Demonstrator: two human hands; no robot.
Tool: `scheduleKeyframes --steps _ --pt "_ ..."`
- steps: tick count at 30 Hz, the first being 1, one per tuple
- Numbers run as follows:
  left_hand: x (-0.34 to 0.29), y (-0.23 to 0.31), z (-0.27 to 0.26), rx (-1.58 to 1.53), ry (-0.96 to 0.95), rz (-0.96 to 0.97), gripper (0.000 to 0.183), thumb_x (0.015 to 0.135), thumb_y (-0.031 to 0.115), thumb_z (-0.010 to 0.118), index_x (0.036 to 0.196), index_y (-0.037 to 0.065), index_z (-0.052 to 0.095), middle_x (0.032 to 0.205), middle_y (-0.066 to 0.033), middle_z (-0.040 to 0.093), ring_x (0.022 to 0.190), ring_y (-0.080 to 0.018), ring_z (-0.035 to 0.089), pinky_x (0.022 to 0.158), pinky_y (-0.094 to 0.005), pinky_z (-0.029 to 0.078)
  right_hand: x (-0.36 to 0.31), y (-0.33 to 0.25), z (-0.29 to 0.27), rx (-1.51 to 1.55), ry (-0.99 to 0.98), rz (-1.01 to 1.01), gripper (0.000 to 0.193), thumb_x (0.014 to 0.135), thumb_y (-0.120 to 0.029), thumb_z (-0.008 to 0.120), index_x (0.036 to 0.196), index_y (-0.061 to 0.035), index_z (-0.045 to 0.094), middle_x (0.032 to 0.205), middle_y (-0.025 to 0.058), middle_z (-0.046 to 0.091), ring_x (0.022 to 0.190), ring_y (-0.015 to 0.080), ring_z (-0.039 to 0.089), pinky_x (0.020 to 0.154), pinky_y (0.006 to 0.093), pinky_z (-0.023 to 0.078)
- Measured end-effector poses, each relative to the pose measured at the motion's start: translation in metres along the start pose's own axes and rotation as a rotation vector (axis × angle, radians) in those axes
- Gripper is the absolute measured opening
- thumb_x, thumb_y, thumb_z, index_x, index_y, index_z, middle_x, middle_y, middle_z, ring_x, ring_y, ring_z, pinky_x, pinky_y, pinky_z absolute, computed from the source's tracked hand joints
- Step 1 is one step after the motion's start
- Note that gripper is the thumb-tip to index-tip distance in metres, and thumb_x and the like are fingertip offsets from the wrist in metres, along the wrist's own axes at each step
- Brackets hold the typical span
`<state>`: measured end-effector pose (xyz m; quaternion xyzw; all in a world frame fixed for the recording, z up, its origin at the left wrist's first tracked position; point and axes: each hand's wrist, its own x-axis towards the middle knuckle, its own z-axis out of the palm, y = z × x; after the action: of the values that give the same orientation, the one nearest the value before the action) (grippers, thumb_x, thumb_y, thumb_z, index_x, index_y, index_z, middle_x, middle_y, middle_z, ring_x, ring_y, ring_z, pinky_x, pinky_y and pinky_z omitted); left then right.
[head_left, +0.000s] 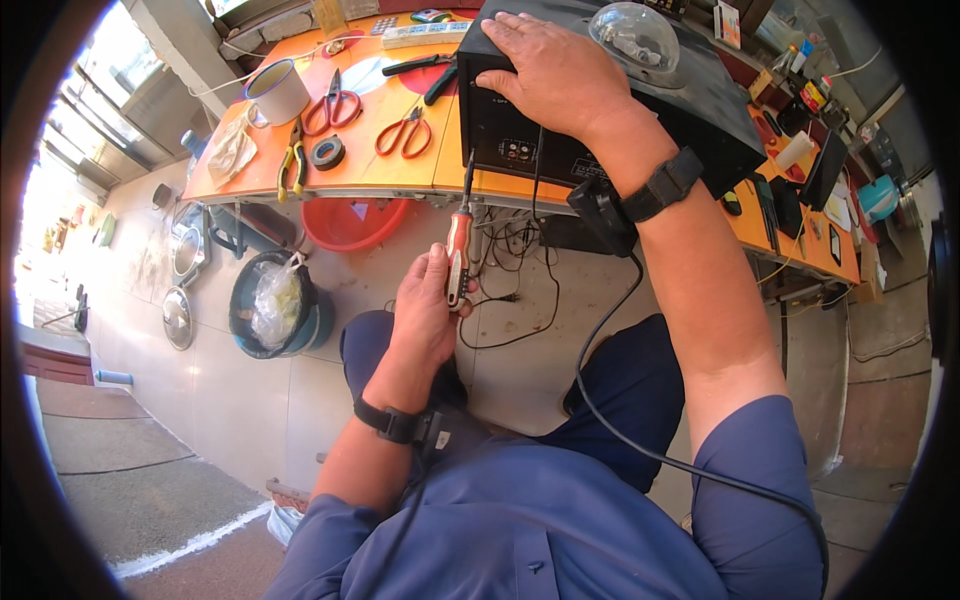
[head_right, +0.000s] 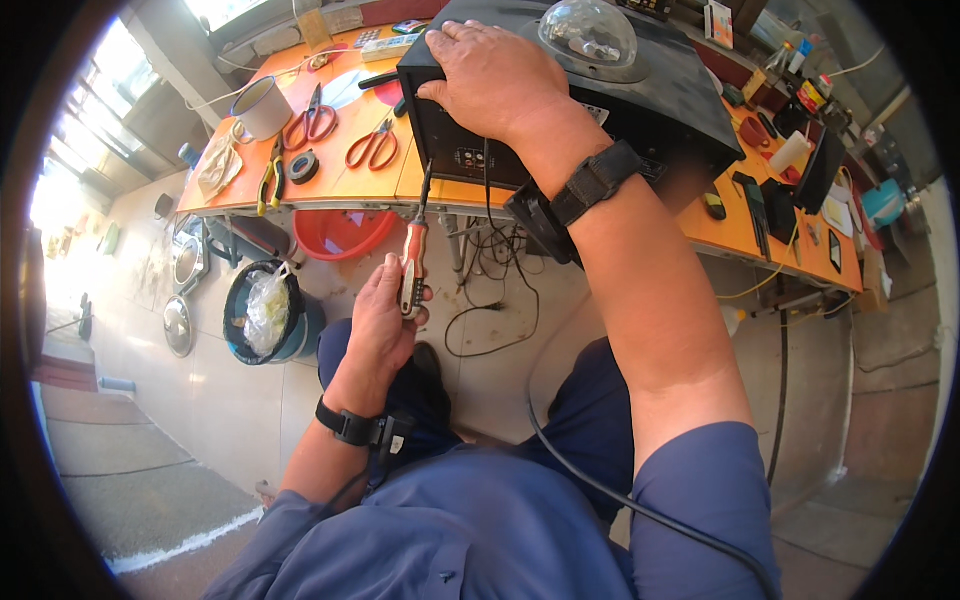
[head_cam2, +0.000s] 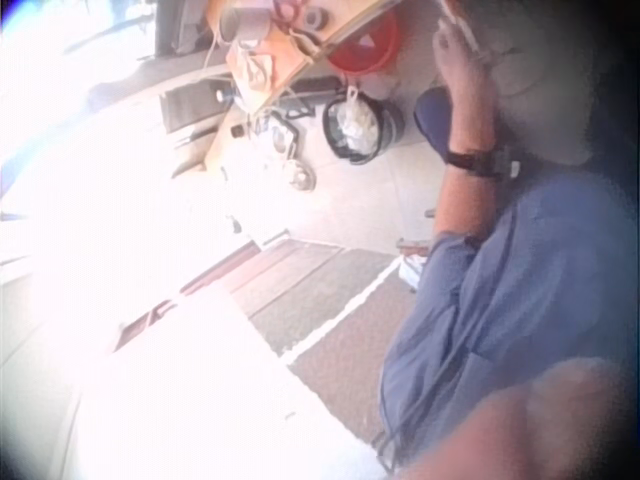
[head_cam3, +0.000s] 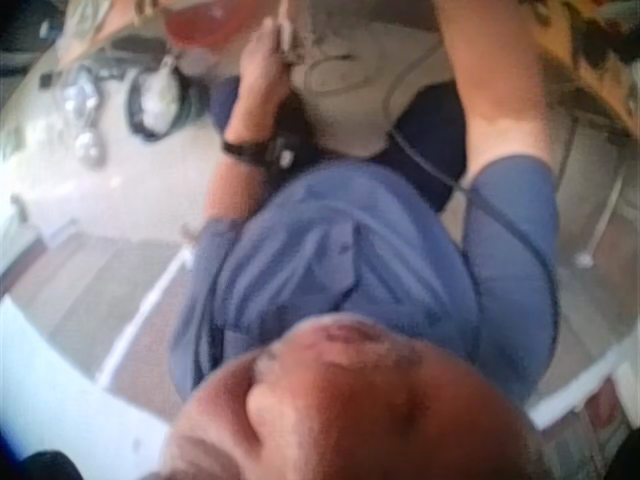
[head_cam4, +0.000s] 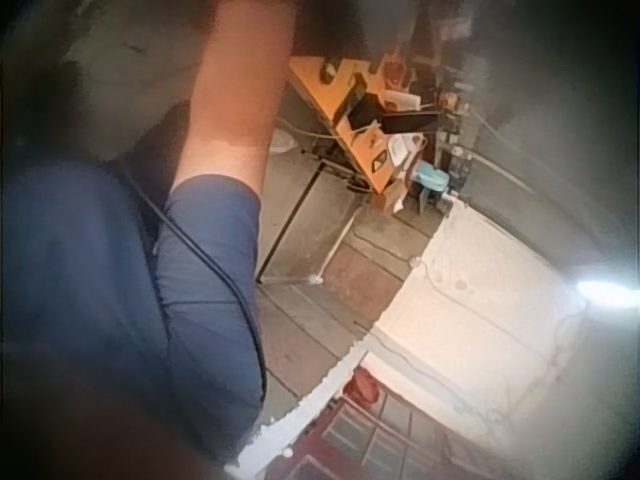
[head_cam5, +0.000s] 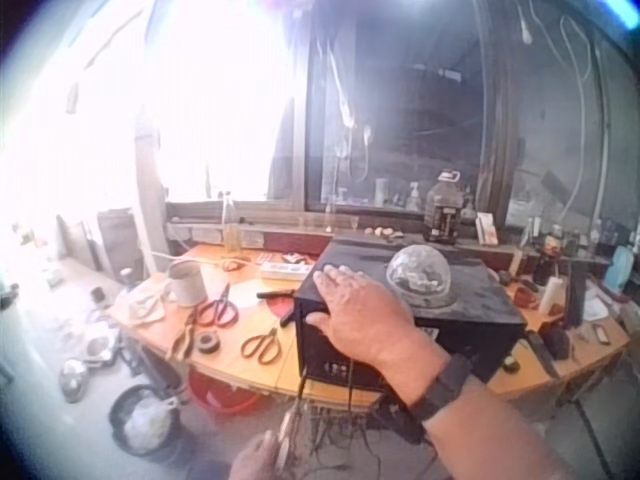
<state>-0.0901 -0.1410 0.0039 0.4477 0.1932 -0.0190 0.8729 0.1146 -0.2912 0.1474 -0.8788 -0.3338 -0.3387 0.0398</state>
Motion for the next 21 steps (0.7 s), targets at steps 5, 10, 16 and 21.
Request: scheduleKeyframes --steps 5,10,16,21 --pt "0.006 -0.008 -0.013 0.523 0.113 0.334 0.041 0.095 0.025 0.074 0.120 0.002 0.053 0.106 -0.0034 0.060 0.087 -0.0114 0.060 0.077 -0.0254 0.050 -0.002 0.001 0.000 0.019 -0.034 0.030 0.061 0.096 -0.047 0.062 0.143 -0.0102 0.054 0.149 0.0115 0.053 0.139 0.0252 0.049 0.113 0.0377 0.043" --pt "0.006 -0.008 -0.008 0.933 0.221 0.643 0.031 0.096 0.019 0.072 0.116 0.000 0.058 0.103 -0.0074 0.065 0.087 -0.0143 0.064 0.077 -0.0251 0.051 -0.001 -0.005 -0.008 0.094 0.080 0.003 0.051 0.093 -0.039 0.067 0.132 -0.0057 0.061 0.135 0.0146 0.063 0.129 0.0293 0.057 0.108 0.0415 0.046" --pt "0.000 0.010 -0.006 -0.195 -0.049 -0.078 0.027 0.104 0.030 0.059 0.115 0.005 0.061 0.096 -0.0076 0.069 0.076 -0.0140 0.066 0.055 -0.0245 0.046 -0.001 -0.003 -0.031 0.136 -0.041 -0.043 0.056 0.092 -0.034 0.067 0.133 0.0021 0.057 0.133 0.0214 0.063 0.128 0.0348 0.057 0.107 0.0406 0.047" --pt "0.002 0.006 -0.002 0.058 0.046 0.074 0.025 0.103 0.027 0.062 0.115 0.005 0.059 0.096 -0.0075 0.068 0.074 -0.0126 0.062 0.055 -0.0240 0.043 0.001 -0.007 -0.035 0.134 -0.054 -0.024 0.054 0.093 -0.035 0.066 0.132 0.0013 0.058 0.134 0.0215 0.063 0.128 0.0339 0.057 0.107 0.0415 0.047"
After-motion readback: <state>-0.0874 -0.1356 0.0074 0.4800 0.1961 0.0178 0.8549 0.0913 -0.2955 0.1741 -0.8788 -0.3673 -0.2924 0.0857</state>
